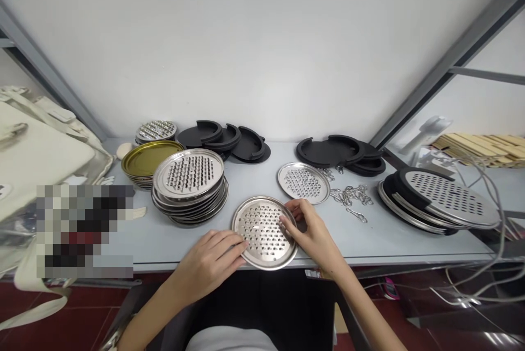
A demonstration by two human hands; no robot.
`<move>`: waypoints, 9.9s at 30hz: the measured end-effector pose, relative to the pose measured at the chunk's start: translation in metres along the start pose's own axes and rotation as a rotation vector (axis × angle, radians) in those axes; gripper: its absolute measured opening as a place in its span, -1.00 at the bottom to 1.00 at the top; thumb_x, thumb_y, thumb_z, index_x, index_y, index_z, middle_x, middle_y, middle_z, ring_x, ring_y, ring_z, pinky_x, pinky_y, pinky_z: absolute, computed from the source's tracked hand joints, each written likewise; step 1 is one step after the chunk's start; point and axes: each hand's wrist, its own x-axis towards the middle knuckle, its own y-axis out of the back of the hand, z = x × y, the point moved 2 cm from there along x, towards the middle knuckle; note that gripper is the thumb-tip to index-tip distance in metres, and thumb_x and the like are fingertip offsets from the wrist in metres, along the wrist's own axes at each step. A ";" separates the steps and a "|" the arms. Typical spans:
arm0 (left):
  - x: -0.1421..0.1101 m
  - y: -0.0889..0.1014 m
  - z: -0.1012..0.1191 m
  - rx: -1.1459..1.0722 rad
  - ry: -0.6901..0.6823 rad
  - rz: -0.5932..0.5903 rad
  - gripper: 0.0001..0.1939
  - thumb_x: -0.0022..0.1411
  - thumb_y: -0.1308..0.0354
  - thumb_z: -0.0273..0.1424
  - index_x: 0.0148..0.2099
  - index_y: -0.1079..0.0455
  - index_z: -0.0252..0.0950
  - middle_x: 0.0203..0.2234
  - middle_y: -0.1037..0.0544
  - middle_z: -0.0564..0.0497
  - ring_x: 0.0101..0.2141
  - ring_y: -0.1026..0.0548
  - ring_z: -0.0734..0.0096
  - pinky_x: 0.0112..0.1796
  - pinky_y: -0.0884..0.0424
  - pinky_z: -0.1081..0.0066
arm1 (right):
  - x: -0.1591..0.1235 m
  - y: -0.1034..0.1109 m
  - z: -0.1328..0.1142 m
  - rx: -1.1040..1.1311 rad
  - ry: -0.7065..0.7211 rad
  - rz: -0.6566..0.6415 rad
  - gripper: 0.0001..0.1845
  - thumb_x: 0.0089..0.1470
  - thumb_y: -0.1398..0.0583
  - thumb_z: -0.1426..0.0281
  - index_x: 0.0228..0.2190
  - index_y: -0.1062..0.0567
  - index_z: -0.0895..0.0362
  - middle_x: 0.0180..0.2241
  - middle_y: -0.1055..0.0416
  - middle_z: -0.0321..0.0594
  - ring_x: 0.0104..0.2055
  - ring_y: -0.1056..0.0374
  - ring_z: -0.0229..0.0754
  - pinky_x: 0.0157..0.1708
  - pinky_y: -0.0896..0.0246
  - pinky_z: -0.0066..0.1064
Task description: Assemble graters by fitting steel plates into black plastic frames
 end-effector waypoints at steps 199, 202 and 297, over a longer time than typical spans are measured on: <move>0.009 -0.023 -0.002 0.006 0.407 -0.031 -0.29 0.26 -0.08 -0.07 0.32 0.00 -0.28 0.26 -0.16 -0.24 0.22 -0.20 0.06 0.13 -0.25 0.13 | -0.011 0.005 -0.001 -0.059 0.091 -0.050 -0.58 0.21 -0.07 0.30 0.10 -0.20 0.04 0.07 -0.26 -0.07 0.14 -0.21 -0.02 0.15 -0.16 -0.13; 0.010 -0.022 -0.002 0.023 0.397 -0.050 -0.29 0.24 -0.08 -0.04 0.30 -0.04 -0.30 0.26 -0.16 -0.25 0.21 -0.19 0.04 0.13 -0.22 0.12 | -0.011 0.004 -0.002 -0.109 0.115 -0.040 -0.60 0.20 -0.04 0.36 0.08 -0.21 0.03 0.05 -0.25 -0.09 0.16 -0.17 -0.02 0.17 -0.12 -0.12; 0.034 0.028 -0.002 0.058 0.169 -0.185 -0.63 0.31 0.04 -0.53 0.11 -0.35 -0.19 0.04 -0.38 -0.15 -0.02 -0.36 0.16 -0.05 -0.31 0.13 | 0.062 0.005 -0.007 0.058 -0.328 -0.243 -0.54 0.02 -0.18 0.02 -0.60 -0.35 0.16 -0.63 -0.27 -0.33 -0.55 -0.19 -0.28 -0.55 -0.03 -0.45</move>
